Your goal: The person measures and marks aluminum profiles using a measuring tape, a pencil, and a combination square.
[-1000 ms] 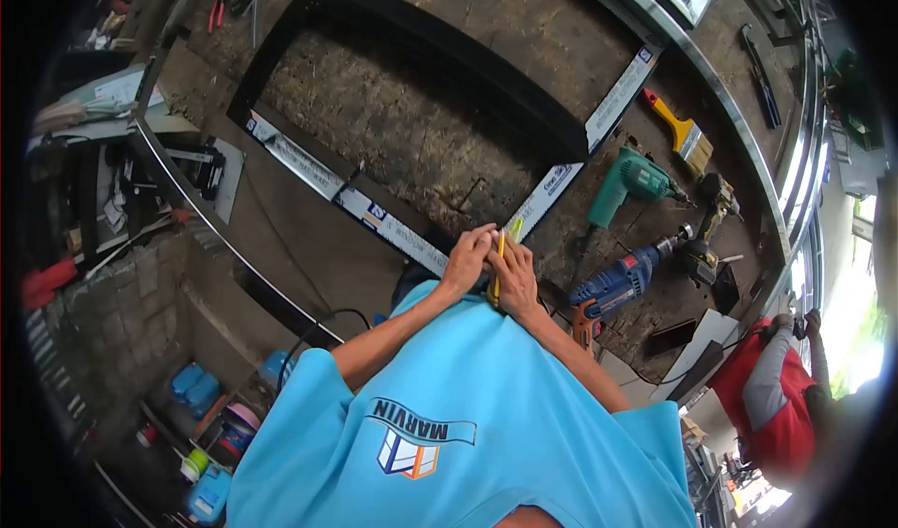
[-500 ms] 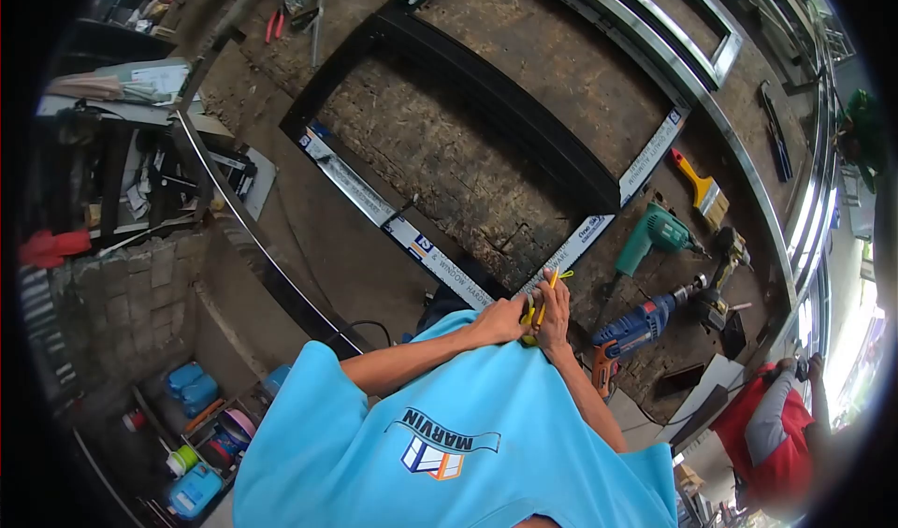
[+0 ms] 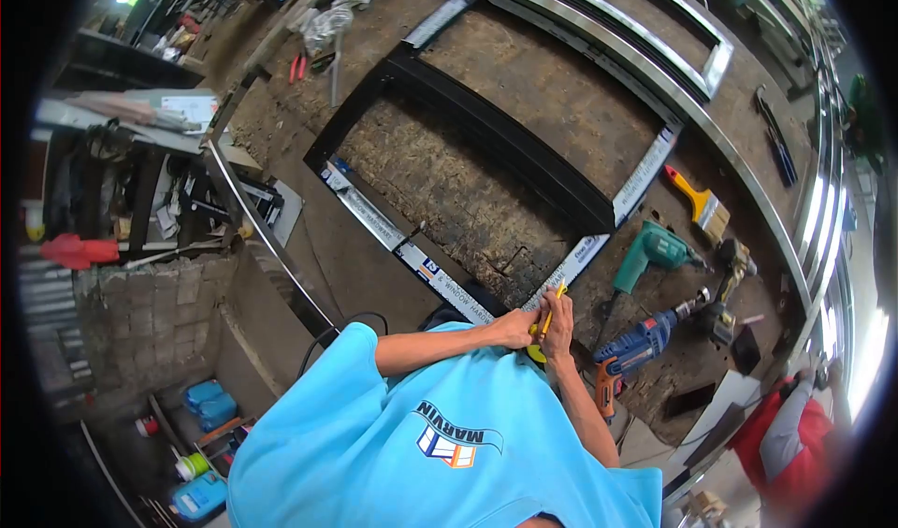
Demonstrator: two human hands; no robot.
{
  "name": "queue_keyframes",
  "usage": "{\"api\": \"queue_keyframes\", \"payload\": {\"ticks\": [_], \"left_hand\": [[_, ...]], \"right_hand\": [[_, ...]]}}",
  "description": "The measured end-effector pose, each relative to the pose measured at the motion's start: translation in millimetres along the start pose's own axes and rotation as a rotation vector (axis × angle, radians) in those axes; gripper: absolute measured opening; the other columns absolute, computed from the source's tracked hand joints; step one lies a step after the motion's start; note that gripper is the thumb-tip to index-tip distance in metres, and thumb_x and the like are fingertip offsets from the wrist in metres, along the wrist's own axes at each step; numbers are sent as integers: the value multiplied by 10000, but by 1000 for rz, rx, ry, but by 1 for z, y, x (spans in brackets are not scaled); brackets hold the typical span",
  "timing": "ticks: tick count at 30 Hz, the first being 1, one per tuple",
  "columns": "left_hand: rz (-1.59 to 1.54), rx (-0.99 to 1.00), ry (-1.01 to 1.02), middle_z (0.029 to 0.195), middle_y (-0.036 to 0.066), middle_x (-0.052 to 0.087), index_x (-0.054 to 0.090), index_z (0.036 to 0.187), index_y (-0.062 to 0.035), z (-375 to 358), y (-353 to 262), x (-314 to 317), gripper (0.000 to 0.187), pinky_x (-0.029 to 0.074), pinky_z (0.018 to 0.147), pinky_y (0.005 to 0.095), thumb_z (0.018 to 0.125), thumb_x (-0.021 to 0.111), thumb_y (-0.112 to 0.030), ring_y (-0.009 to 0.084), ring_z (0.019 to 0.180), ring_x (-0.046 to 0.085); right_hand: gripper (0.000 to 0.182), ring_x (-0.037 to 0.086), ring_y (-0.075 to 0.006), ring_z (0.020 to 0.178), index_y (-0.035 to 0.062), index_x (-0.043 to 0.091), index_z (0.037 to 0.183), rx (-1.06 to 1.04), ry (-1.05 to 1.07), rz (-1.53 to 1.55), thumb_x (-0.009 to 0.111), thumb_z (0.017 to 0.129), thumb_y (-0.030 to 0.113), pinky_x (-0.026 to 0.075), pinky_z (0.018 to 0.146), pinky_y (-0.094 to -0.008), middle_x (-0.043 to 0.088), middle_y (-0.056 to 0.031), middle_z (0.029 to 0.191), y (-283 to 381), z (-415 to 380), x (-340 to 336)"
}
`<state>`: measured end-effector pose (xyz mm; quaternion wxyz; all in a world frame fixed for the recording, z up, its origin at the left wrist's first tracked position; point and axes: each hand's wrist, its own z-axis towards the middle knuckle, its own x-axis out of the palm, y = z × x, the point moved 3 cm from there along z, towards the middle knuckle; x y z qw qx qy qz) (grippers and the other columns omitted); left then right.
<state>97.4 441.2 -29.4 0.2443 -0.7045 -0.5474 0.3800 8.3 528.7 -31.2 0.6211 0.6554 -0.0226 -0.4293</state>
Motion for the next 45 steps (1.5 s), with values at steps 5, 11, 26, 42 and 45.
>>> {"api": "queue_keyframes", "payload": {"ticks": [5, 11, 26, 42, 45], "left_hand": [[-72, 40, 70, 809, 285, 644, 485, 1163, -16, 4, -1, -8, 342, 512, 697, 490, 906, 538, -235, 450, 758, 647], [-48, 365, 72, 894, 248, 519, 435, 1000, 3, -5, -22, -12, 173, 426, 697, 501, 959, 504, -150, 466, 859, 541], [302, 598, -659, 1098, 115, 629, 649, 1137, -73, 87, -44, -152, 373, 451, 899, 391, 830, 728, -270, 279, 1085, 562], [943, 902, -763, 1170, -33, 551, 682, 1187, -279, 84, 84, -317, 527, 411, 884, 328, 704, 803, -110, 193, 1025, 497], [814, 917, -748, 1142, -33, 578, 694, 1154, -271, 86, 87, -319, 485, 399, 901, 323, 700, 819, -155, 192, 1040, 499]], "right_hand": [[266, 560, -359, 1048, 29, 573, 1132, -37, -129, -201, 627, 872, 46, 444, 872, -428, 609, -164, 1123, 4, 2, -8], [264, 561, -331, 1085, 15, 574, 1163, 517, -489, -381, 590, 940, 157, 425, 929, -411, 626, -158, 1142, 24, -31, -34], [362, 552, -249, 1140, 33, 454, 1349, 520, -561, -641, 446, 1024, 190, 412, 994, -356, 560, -189, 1232, 29, 59, -96], [342, 622, -290, 628, 86, 530, 1301, 649, -137, -176, 530, 959, 95, 472, 566, -379, 601, -125, 731, 51, 163, 80], [356, 590, -255, 491, 83, 540, 1295, 636, -226, -223, 564, 945, 143, 451, 500, -355, 575, -101, 587, 54, 175, 92]]}}
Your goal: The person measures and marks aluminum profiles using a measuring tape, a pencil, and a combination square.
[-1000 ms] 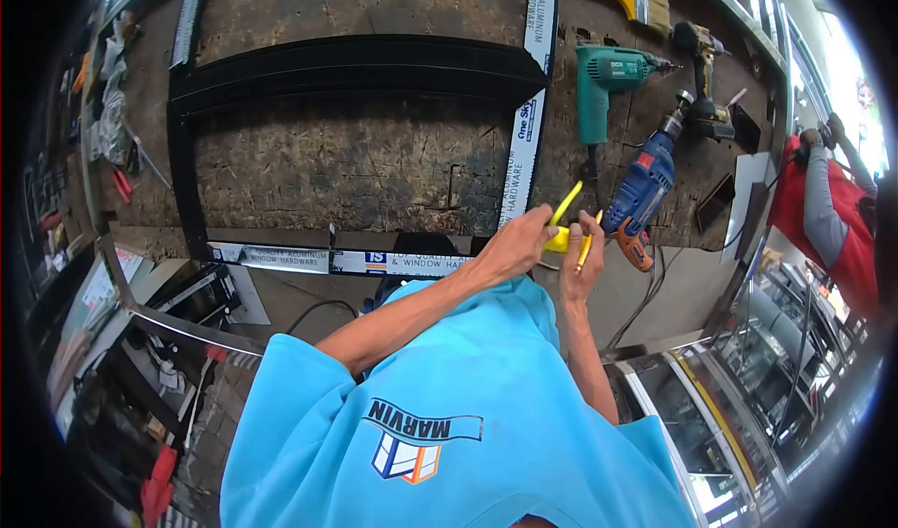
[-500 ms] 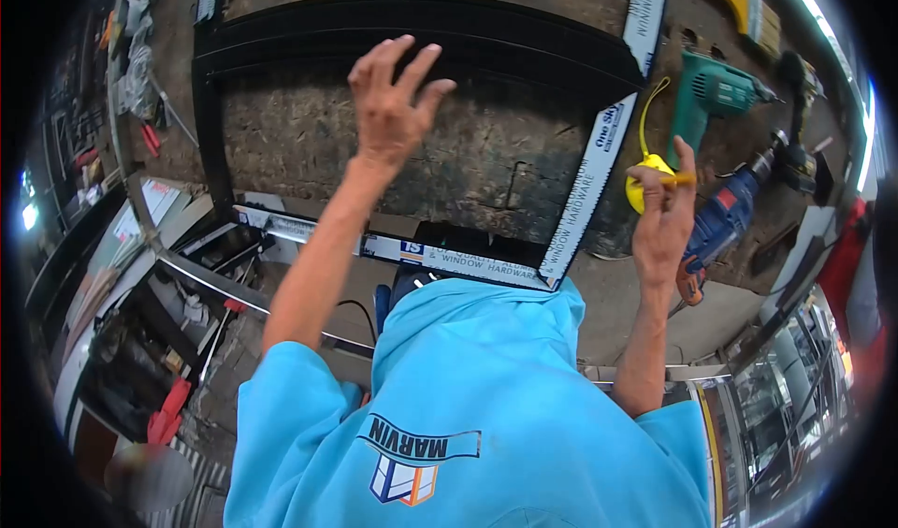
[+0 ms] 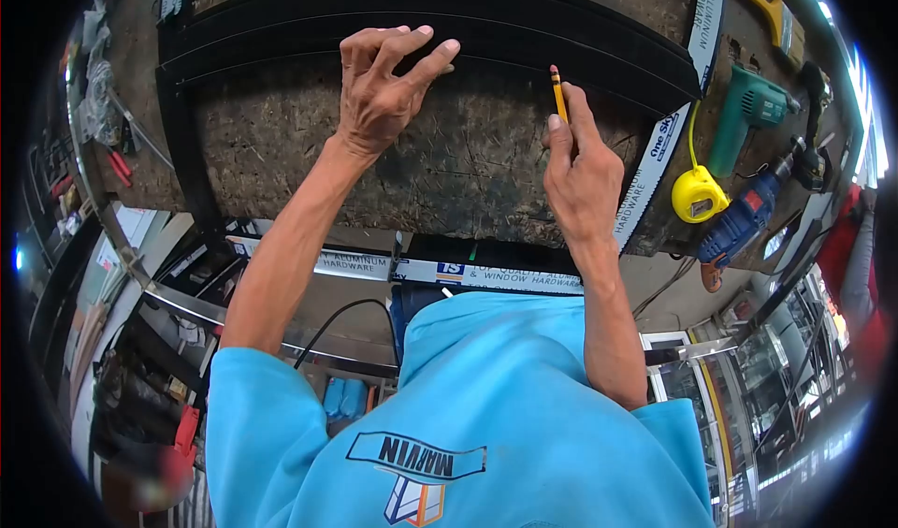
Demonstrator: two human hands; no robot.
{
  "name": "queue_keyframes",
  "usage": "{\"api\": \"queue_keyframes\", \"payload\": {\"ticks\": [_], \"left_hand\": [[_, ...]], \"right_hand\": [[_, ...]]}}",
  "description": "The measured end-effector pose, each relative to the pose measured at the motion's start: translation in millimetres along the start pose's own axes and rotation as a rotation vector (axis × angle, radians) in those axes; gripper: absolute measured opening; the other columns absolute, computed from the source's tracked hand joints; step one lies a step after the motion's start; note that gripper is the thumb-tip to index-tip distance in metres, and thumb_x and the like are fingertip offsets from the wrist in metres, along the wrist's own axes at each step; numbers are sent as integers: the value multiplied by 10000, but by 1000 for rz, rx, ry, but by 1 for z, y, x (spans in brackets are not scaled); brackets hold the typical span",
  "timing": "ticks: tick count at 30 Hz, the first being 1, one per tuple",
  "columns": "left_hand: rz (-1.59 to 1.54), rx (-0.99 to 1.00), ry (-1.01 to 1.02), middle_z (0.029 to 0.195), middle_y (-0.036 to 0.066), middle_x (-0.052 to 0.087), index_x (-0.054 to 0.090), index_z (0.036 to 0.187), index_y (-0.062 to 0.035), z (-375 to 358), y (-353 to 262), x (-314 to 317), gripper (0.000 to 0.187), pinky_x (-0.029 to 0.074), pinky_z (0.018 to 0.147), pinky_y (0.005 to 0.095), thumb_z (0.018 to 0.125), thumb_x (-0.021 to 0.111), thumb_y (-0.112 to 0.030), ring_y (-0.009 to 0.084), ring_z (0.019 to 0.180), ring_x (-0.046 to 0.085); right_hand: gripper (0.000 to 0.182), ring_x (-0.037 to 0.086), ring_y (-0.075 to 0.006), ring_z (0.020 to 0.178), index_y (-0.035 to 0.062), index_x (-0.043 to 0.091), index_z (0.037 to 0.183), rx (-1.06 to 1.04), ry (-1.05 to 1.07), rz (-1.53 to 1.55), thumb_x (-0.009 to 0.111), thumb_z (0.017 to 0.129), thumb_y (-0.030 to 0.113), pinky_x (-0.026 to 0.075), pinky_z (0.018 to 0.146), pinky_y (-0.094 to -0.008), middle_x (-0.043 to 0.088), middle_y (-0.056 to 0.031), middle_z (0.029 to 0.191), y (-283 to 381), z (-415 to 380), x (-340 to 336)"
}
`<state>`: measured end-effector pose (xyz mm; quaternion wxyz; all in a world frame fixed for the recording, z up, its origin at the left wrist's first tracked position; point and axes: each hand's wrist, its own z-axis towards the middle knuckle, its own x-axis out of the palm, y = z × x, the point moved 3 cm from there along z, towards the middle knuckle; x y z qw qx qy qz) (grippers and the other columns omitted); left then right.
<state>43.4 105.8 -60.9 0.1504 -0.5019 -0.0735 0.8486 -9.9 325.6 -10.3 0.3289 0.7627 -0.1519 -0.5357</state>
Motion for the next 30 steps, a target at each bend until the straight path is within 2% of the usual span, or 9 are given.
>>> {"api": "queue_keyframes", "payload": {"ticks": [7, 14, 17, 19, 21, 25, 27, 29, 30], "left_hand": [[-39, -39, 13, 1151, -31, 589, 699, 1139, -259, 0, 0, 1, 468, 386, 914, 326, 697, 822, -169, 180, 1043, 508], [-129, -113, -6, 1082, -42, 634, 705, 1113, -196, 4, 2, -2, 429, 379, 884, 308, 699, 816, -188, 167, 1006, 530], [-130, -109, -13, 1080, -43, 635, 709, 1103, -191, 3, 1, -2, 423, 382, 877, 306, 695, 818, -195, 164, 1001, 532], [-121, -111, -15, 1082, -45, 634, 711, 1099, -189, 3, 2, 0, 421, 383, 876, 306, 692, 820, -198, 161, 1000, 532], [-137, -91, -23, 1082, -59, 627, 689, 1133, -221, 0, 4, 2, 449, 359, 883, 314, 702, 816, -219, 144, 1021, 544], [-111, -76, -28, 1097, -62, 615, 706, 1131, -231, 2, 2, 0, 462, 387, 873, 299, 685, 825, -210, 154, 1000, 521], [-36, -54, 44, 1136, -53, 564, 675, 1195, -302, 1, 1, -1, 495, 371, 888, 310, 730, 781, -166, 157, 1004, 504], [36, -27, 89, 1158, -39, 526, 639, 1241, -338, 0, -1, 0, 554, 347, 906, 325, 747, 737, -106, 162, 1022, 486], [108, -3, 129, 1181, -25, 487, 602, 1287, -374, 1, -2, 2, 624, 323, 924, 340, 764, 693, -46, 166, 1041, 467]], "right_hand": [[319, 563, -217, 444, 64, 583, 1236, 20, -118, -195, 571, 922, 118, 436, 436, -315, 573, -81, 573, 22, 8, 5], [311, 647, -282, 523, 17, 579, 1187, -66, -68, -191, 575, 890, 109, 496, 462, -377, 646, -137, 648, 76, 12, 48], [310, 578, -219, 447, 68, 635, 1207, -130, -129, -209, 568, 914, 143, 443, 452, -340, 586, -121, 555, 73, 10, 45], [305, 576, -208, 442, 47, 636, 1198, -14, -110, -221, 563, 916, 136, 439, 444, -328, 589, -121, 557, 59, 12, 30], [298, 572, -198, 435, 36, 640, 1189, -4, -133, -212, 557, 920, 133, 434, 437, -322, 583, -121, 551, 53, 13, 22], [293, 636, -270, 491, 14, 593, 1179, 1, -40, -209, 558, 902, 101, 477, 440, -376, 628, -138, 594, 63, 14, 32], [287, 646, -269, 511, 10, 589, 1173, -83, -43, -234, 554, 903, 102, 487, 467, -388, 634, -135, 600, 71, 15, 39], [316, 640, -228, 523, -8, 576, 1206, -49, 12, -127, 561, 917, 120, 494, 503, -359, 635, -120, 616, 71, 6, 24], [333, 629, -204, 543, -17, 572, 1217, 120, 119, 84, 574, 921, 135, 494, 533, -340, 629, -124, 637, 62, -7, 16]]}}
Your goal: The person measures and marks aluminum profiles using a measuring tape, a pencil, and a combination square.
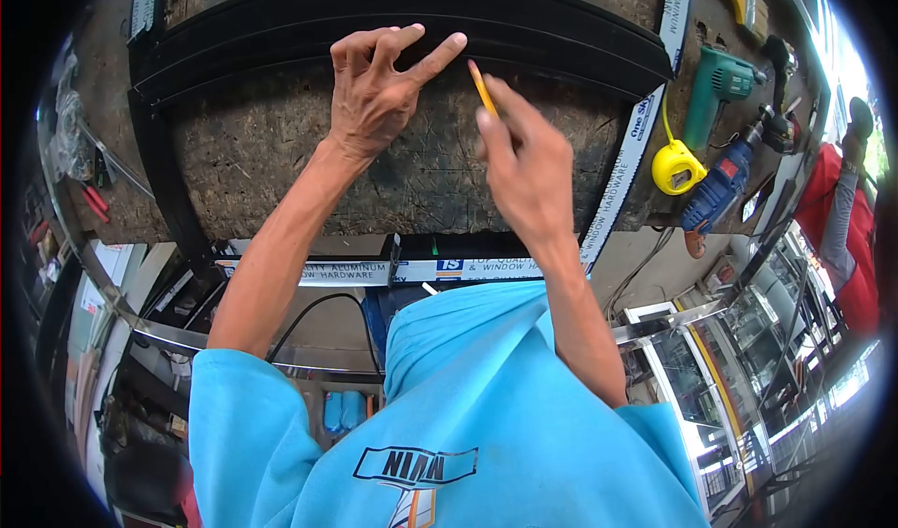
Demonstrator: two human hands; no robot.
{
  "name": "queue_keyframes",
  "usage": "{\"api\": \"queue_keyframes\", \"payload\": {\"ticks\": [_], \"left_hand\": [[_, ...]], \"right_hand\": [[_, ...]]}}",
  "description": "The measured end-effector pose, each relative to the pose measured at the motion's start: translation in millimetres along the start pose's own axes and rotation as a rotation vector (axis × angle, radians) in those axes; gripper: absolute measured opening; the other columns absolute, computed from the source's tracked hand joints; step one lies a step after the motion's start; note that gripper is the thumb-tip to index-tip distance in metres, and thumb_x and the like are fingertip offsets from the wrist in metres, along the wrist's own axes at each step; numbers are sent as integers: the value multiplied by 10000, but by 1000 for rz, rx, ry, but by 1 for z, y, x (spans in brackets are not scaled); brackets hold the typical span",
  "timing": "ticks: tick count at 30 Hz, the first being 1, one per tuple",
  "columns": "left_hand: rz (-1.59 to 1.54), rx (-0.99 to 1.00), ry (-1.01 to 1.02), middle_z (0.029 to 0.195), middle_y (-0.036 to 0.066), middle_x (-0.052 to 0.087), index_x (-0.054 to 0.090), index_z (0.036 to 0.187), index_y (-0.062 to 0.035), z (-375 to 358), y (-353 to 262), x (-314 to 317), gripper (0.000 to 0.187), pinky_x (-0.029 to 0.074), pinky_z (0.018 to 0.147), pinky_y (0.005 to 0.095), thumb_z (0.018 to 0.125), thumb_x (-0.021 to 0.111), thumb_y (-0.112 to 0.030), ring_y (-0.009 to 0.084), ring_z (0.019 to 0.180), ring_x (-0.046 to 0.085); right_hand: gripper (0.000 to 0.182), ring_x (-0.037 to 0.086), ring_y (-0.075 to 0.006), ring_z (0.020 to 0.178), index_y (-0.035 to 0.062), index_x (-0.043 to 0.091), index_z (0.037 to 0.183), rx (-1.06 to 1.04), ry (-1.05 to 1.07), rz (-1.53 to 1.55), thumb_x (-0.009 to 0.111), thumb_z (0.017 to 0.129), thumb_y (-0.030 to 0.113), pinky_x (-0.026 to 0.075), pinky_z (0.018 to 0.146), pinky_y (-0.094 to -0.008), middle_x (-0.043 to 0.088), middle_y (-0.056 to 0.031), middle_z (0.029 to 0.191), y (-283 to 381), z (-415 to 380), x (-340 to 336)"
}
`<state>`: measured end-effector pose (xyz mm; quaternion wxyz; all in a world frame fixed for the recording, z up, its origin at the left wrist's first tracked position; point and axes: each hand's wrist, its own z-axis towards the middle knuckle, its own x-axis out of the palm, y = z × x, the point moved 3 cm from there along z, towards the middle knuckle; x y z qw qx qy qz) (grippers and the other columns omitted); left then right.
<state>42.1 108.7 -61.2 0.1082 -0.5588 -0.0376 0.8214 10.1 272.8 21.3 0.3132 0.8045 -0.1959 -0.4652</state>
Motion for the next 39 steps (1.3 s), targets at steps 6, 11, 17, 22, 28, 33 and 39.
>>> {"api": "queue_keyframes", "payload": {"ticks": [6, 11, 17, 22, 28, 33, 39], "left_hand": [[124, 36, 143, 1205, 37, 390, 432, 1415, -439, 7, -14, -2, 914, 247, 947, 406, 714, 575, 130, 218, 1143, 359], [229, -62, 329, 1261, 112, 358, 366, 1458, -405, 20, -49, -12, 928, 241, 959, 441, 728, 546, 140, 292, 1202, 306], [100, -164, 349, 1436, 127, 379, 413, 1434, -138, 50, -143, 5, 654, 210, 1087, 477, 809, 556, -10, 293, 1326, 336], [115, -195, 337, 1507, 112, 364, 387, 1441, -69, 44, -147, 10, 581, 180, 1143, 492, 977, 440, -414, 277, 1400, 313], [281, -537, 397, 1523, 154, 327, 337, 1465, -62, 11, -53, -29, 732, 199, 1134, 537, 953, 353, -584, 302, 1410, 304], [215, -533, 318, 1521, 212, 292, 305, 1453, 17, 19, -68, -12, 898, 169, 1148, 522, 888, 355, -679, 356, 1420, 255], [-75, -233, 157, 1486, 125, 382, 459, 1400, -96, 17, -91, -2, 731, 143, 1151, 528, 918, 346, -635, 312, 1398, 294]], "right_hand": [[279, 654, -377, 767, 21, 635, 1131, 297, 556, 24, 631, 904, 183, 514, 719, -414, 680, -171, 870, -96, -165, -56], [209, 625, -442, 833, 50, 565, 1083, 442, 494, -268, 569, 930, 192, 481, 724, -502, 663, -230, 881, -173, -232, -111], [186, 626, -407, 777, 81, 569, 1073, 213, 466, -187, 591, 921, 187, 478, 675, -490, 645, -212, 829, -160, -228, -140], [202, 625, -330, 752, 91, 615, 1056, -4, 391, 51, 662, 859, 96, 492, 666, -444, 633, -172, 812, -136, -234, -153], [208, 628, -313, 746, 87, 609, 1053, -177, 475, 43, 660, 851, 87, 500, 643, -417, 638, -146, 778, -114, -223, -130], [248, 636, -327, 711, 108, 589, 1104, -213, 422, -25, 656, 866, 114, 503, 627, -423, 657, -148, 793, -110, -224, -97], [473, 661, -192, 674, 143, 441, 1398, -3, 262, 179, 541, 945, 56, 525, 619, -332, 706, -117, 928, -54, -183, -53]]}}
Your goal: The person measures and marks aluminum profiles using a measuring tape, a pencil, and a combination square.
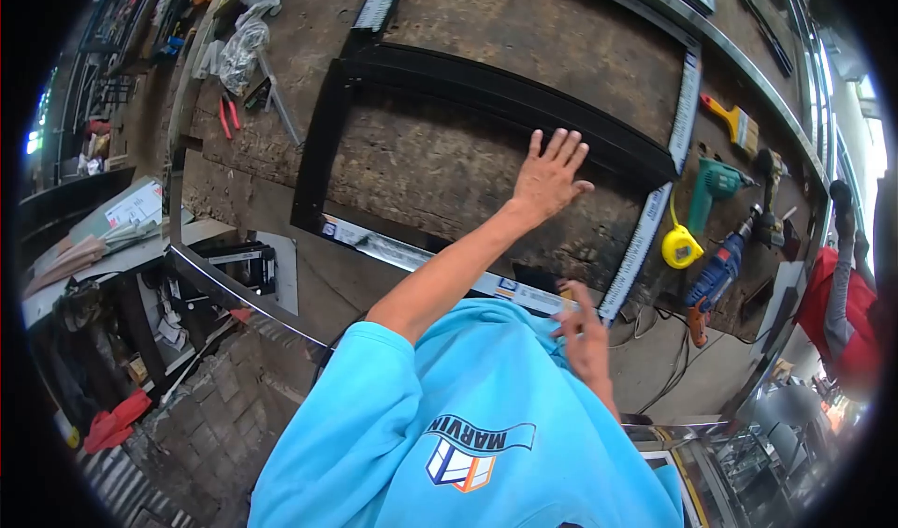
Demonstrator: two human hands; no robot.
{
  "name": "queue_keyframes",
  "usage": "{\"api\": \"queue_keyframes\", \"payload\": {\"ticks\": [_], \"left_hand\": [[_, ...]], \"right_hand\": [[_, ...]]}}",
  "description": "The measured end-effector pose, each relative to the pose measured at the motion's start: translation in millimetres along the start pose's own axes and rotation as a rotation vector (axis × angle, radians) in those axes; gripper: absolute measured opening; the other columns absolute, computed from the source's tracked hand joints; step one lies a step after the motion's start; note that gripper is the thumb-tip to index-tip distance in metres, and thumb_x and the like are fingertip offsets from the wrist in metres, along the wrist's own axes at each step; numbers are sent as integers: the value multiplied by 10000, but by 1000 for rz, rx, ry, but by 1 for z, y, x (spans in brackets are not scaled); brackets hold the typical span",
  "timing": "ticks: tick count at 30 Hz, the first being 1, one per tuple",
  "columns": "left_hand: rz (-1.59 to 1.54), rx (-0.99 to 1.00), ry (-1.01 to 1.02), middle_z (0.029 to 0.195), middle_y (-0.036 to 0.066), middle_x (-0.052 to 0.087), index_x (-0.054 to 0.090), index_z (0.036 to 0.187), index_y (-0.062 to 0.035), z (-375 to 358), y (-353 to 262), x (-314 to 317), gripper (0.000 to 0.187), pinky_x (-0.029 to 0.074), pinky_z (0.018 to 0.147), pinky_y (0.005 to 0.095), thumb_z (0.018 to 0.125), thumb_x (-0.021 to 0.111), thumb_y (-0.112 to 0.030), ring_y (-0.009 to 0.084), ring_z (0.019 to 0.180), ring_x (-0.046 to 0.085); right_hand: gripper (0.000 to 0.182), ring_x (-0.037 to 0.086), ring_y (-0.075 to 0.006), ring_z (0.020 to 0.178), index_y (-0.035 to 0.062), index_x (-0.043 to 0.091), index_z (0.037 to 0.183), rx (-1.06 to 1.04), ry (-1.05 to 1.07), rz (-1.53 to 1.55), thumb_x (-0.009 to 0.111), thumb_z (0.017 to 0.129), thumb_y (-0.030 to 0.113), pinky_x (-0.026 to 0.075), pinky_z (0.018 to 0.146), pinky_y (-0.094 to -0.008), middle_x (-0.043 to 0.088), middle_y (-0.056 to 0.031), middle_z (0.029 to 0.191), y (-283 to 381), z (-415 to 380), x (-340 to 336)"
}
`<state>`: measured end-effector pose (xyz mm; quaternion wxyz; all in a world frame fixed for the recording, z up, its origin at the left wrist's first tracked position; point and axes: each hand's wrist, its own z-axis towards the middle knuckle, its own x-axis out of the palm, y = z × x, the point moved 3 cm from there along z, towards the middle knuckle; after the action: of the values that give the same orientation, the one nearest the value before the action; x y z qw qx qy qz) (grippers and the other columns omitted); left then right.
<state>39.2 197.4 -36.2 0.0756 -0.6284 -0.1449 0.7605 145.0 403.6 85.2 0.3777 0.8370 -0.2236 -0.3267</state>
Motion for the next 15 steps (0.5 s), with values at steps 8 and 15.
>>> {"api": "queue_keyframes", "payload": {"ticks": [8, 15], "left_hand": [[17, -91, -159, 1431, 76, 454, 555, 1325, -146, -47, 214, -81, 557, 149, 1150, 485, 905, 521, -511, 267, 1370, 333], [19, -251, -248, 1367, 87, 514, 511, 1370, -158, -75, 409, -153, 742, 242, 1095, 404, 798, 644, -612, 267, 1301, 405]], "right_hand": [[553, 628, -250, 1076, 45, 390, 1396, 5, -392, 917, 621, 940, 258, 489, 887, -310, 663, -159, 1141, 78, 84, 52], [174, 610, -281, 1135, 51, 531, 1062, -292, -327, -313, 619, 912, 58, 479, 927, -357, 630, -139, 1242, 123, 190, 143]]}}
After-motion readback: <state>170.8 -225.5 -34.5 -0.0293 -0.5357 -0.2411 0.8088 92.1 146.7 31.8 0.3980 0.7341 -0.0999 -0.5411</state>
